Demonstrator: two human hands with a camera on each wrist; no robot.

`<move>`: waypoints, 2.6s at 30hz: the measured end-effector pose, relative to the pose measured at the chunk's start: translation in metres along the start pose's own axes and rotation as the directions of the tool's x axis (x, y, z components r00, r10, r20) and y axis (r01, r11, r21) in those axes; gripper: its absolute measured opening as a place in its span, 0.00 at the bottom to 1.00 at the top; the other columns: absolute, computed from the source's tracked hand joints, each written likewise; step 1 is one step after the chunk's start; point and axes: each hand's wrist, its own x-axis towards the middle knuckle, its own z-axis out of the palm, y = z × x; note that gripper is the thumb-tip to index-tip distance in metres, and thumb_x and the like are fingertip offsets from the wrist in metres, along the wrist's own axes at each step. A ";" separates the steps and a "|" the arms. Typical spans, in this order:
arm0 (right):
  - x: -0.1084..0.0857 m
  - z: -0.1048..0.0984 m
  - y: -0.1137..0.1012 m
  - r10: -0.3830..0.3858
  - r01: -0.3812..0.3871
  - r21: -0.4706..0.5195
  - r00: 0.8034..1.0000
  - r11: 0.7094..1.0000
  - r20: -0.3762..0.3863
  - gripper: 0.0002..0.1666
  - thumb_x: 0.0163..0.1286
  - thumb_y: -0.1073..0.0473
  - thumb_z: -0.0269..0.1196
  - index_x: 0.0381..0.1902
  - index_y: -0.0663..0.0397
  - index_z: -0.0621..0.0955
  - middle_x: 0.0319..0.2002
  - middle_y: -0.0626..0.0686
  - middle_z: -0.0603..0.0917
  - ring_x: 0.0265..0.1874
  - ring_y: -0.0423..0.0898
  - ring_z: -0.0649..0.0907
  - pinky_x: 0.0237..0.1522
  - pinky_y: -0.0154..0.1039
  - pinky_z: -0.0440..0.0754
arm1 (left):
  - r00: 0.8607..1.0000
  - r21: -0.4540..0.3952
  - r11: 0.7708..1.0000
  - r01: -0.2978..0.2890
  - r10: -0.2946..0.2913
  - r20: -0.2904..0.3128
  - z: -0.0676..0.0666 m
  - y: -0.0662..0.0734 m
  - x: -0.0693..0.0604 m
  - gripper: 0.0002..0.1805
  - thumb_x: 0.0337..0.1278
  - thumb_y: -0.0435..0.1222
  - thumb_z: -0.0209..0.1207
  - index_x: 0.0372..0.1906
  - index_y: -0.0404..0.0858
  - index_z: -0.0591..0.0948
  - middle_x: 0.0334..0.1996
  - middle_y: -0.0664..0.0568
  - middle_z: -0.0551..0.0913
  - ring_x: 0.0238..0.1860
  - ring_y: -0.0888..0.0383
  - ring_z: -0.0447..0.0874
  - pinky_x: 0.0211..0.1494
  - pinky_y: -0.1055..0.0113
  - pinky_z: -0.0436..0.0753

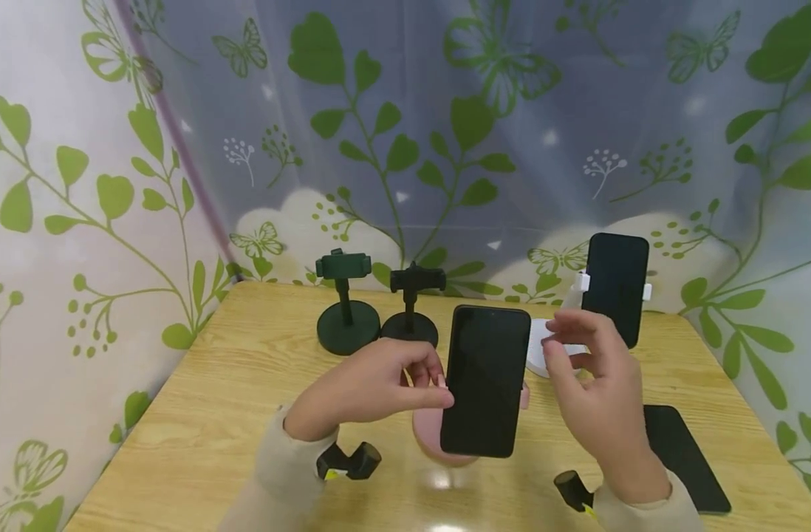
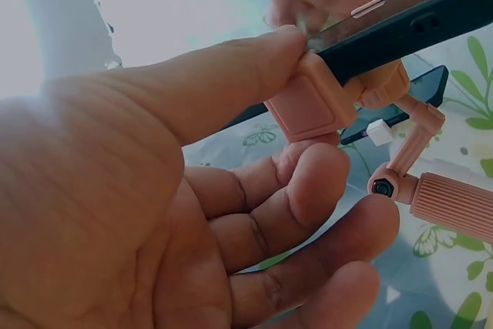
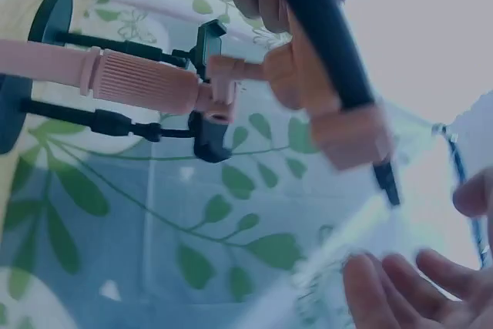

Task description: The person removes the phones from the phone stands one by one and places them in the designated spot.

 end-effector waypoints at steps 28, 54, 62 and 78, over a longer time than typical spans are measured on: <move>0.028 0.045 -0.074 -0.079 0.328 -0.645 0.920 0.691 0.383 0.53 0.69 0.30 0.64 0.81 0.51 0.62 0.79 0.61 0.60 0.70 0.70 0.70 0.17 0.47 0.82 | 0.995 -0.062 0.995 0.075 -0.071 0.066 0.005 0.001 0.001 0.09 0.73 0.50 0.61 0.44 0.51 0.81 0.26 0.59 0.77 0.23 0.63 0.73 0.31 0.68 0.75; 0.033 0.058 -0.043 -0.367 0.524 -0.655 0.851 0.544 0.376 0.28 0.63 0.45 0.62 0.52 0.58 0.73 0.33 0.59 0.73 0.28 0.57 0.70 0.10 0.35 0.59 | 0.986 -0.452 0.890 -0.058 -0.019 -0.164 0.037 -0.018 -0.005 0.14 0.64 0.38 0.71 0.45 0.40 0.76 0.21 0.55 0.73 0.22 0.62 0.67 0.29 0.71 0.69; 0.032 0.056 -0.041 -0.383 0.525 -0.649 0.850 0.551 0.362 0.26 0.63 0.47 0.59 0.51 0.60 0.73 0.33 0.60 0.73 0.28 0.58 0.70 0.09 0.35 0.58 | 1.000 -0.760 0.649 -0.021 -0.001 -0.028 0.051 -0.025 0.004 0.14 0.67 0.37 0.67 0.45 0.39 0.72 0.33 0.56 0.74 0.32 0.61 0.68 0.38 0.71 0.72; 0.028 0.058 -0.049 -0.334 0.533 -0.668 0.846 0.519 0.416 0.27 0.68 0.48 0.60 0.59 0.56 0.73 0.42 0.64 0.75 0.34 0.60 0.74 0.10 0.38 0.64 | 0.996 -0.848 0.529 -0.015 0.078 0.031 0.063 -0.026 0.012 0.17 0.66 0.35 0.66 0.56 0.42 0.74 0.51 0.57 0.83 0.53 0.62 0.82 0.54 0.69 0.81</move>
